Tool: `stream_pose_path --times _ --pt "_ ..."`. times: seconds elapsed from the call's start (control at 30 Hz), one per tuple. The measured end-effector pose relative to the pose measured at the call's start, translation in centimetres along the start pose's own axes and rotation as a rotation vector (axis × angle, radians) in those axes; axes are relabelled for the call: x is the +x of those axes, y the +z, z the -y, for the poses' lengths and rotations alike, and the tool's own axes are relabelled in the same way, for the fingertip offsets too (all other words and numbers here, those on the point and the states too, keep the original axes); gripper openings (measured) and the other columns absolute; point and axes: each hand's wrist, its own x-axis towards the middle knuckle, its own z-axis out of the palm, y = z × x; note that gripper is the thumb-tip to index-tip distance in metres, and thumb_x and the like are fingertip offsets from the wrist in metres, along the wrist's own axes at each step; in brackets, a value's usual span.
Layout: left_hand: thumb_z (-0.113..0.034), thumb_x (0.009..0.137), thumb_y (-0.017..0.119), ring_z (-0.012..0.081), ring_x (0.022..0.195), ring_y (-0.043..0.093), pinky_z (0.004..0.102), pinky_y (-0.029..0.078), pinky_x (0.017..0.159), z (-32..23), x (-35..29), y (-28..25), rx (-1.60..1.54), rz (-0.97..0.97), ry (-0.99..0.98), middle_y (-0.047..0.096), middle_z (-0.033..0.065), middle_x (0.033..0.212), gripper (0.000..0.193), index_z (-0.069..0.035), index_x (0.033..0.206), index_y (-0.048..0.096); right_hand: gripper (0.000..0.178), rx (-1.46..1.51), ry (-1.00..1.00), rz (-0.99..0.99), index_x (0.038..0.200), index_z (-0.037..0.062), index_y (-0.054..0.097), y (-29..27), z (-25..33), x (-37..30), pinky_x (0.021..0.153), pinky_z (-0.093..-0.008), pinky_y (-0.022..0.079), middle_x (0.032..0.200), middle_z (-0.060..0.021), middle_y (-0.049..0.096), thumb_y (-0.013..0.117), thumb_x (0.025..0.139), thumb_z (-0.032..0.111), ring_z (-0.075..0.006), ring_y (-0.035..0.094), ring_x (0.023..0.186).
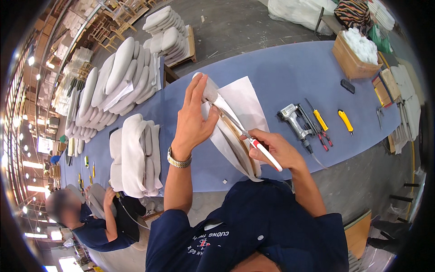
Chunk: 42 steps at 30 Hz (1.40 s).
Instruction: The person assembles a cushion by wrapping fabric around a foam insert, trimming excess fabric with a utility knife, and securing the fabric with a staple gun. The person repeatedly folds, staples, and trims the fabric to fit the foam shape.
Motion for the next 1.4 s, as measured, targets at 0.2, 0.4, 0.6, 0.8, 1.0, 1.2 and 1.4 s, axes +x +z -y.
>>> stream_pose_path --times 0.2,0.4,0.6,0.8,1.0,1.2,1.4 --pt "-0.005 0.084 0.063 0.0398 0.133 0.057 0.0428 0.054 0.102 -0.6 -0.4 -0.6 -0.028 0.017 -0.017 0.041 0.0183 0.162 0.078 -0.010 0.158 0.039 0.061 -0.050 -0.095 0.004 0.130 0.0042 0.067 0.4 -0.8 1.0 0.061 -0.0320 0.041 0.075 -0.0037 0.056 0.065 0.099 0.056 -0.0130 0.050 0.068" --pt "0.000 0.084 0.059 0.0380 0.143 0.050 0.0420 0.048 0.110 -1.3 -0.8 -0.6 -0.099 0.016 -0.071 0.042 0.0189 0.161 0.078 -0.009 0.159 0.040 0.064 -0.076 -0.030 0.060 0.127 0.0047 0.066 0.1 -0.2 1.5 0.075 -0.0391 0.053 0.092 -0.0125 0.069 0.064 0.098 0.062 -0.0266 0.067 0.083" --pt "0.000 0.083 0.059 0.0381 0.144 0.049 0.0420 0.047 0.112 -1.3 -0.9 -0.5 -0.094 -0.002 -0.045 0.043 0.0191 0.161 0.077 -0.008 0.158 0.041 0.065 0.017 -0.014 0.084 0.129 0.0040 0.066 -0.3 0.0 1.6 0.076 -0.0355 0.052 0.095 -0.0103 0.068 0.065 0.098 0.061 -0.0209 0.063 0.086" --pt "-0.001 0.083 0.061 0.0391 0.143 0.049 0.0424 0.047 0.112 -1.8 -0.9 -0.5 -0.113 0.017 -0.052 0.043 0.0196 0.161 0.077 -0.007 0.157 0.041 0.061 0.181 -0.031 0.127 0.129 0.0027 0.068 -1.0 0.3 2.1 0.073 -0.0305 0.048 0.090 -0.0033 0.062 0.067 0.099 0.056 -0.0128 0.055 0.081" --pt "-0.007 0.082 0.066 0.0407 0.119 0.067 0.0429 0.060 0.093 -1.4 -1.0 -0.1 -0.016 0.007 0.030 0.040 0.0192 0.163 0.080 -0.009 0.158 0.040 0.053 0.254 -0.044 0.127 0.124 0.0028 0.071 -1.3 0.0 2.3 0.067 -0.0266 0.043 0.085 0.0009 0.058 0.071 0.099 0.049 -0.0093 0.050 0.077" --pt "-0.007 0.082 0.065 0.0409 0.117 0.067 0.0430 0.060 0.091 -1.5 -1.1 0.0 -0.013 0.003 0.034 0.039 0.0191 0.163 0.079 -0.009 0.158 0.040 0.041 0.273 0.053 0.077 0.116 0.0037 0.072 -0.5 0.1 2.4 0.064 -0.0254 0.040 0.077 0.0044 0.053 0.082 0.092 0.036 -0.0068 0.046 0.072" --pt "-0.007 0.081 0.064 0.0422 0.122 0.065 0.0436 0.061 0.089 -1.7 -1.1 -0.1 -0.013 0.009 0.023 0.039 0.0187 0.163 0.080 -0.009 0.158 0.040 0.036 0.195 0.025 0.022 0.106 0.0046 0.072 0.3 0.0 2.3 0.060 -0.0267 0.040 0.073 0.0037 0.054 0.085 0.089 0.033 -0.0071 0.046 0.067"
